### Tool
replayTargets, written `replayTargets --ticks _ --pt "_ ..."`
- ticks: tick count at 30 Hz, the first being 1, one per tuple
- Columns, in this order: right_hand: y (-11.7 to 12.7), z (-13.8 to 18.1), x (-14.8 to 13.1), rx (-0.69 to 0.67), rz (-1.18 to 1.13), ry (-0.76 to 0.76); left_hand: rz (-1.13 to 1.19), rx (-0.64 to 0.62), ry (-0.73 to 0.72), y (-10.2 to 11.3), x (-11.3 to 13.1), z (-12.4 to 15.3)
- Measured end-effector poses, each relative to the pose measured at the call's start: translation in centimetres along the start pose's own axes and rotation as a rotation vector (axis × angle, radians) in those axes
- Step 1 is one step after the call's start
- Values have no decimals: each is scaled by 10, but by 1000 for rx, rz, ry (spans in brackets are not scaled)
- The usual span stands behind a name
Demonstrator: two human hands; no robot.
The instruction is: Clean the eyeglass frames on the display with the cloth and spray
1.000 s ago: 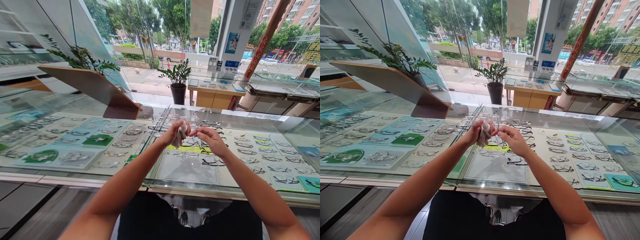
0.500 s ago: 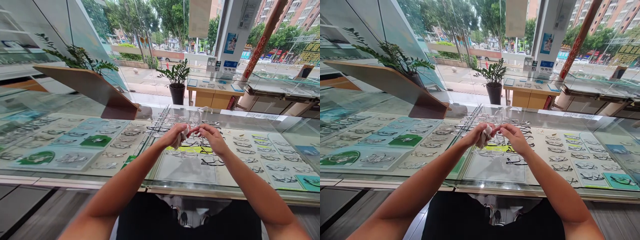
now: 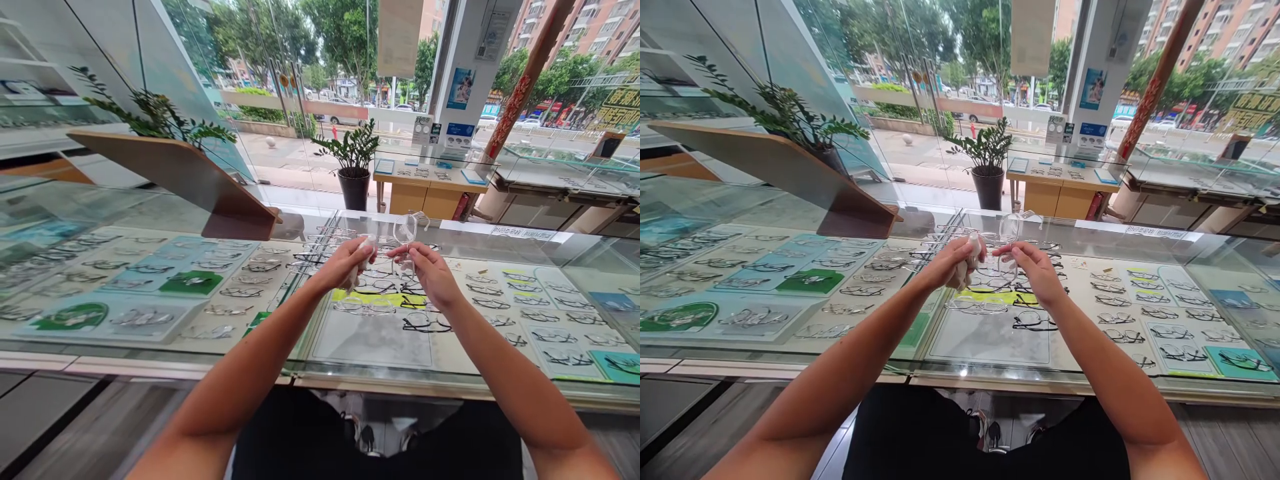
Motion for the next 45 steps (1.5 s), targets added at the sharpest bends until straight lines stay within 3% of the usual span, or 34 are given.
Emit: replayTargets --ticks 4,8,11,14,21,31,39,43,45 --pt "8 -2 -1 46 -26 -34 22 413 -7 72 -9 -5" --pt "14 -3 0 65 -48 -56 -129 886 -38 158 -15 15" --pt "17 -4 2 75 -60 -71 -422 1106 -29 204 -12 37" --pt "20 -6 5 86 -84 -81 -659 1194 58 230 -13 52" --pt "25 -8 7 105 -71 -75 -906 967 465 238 -50 53" --pt "26 -8 10 110 -60 -83 -927 863 579 236 -66 52" --pt "25 -7 9 107 -28 -79 -884 859 640 227 -63 54" --pt "26 -8 9 119 -16 -78 -865 946 671 227 -48 62" --pt "26 -8 9 126 0 -77 -862 1043 609 227 -29 68"
Point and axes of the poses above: each hand's wrist, its own z-axis away from the middle knuckle, its own y-axis out of the back of the hand, x = y × z, the point moved 10 cm from there along -z, towards the middle knuckle
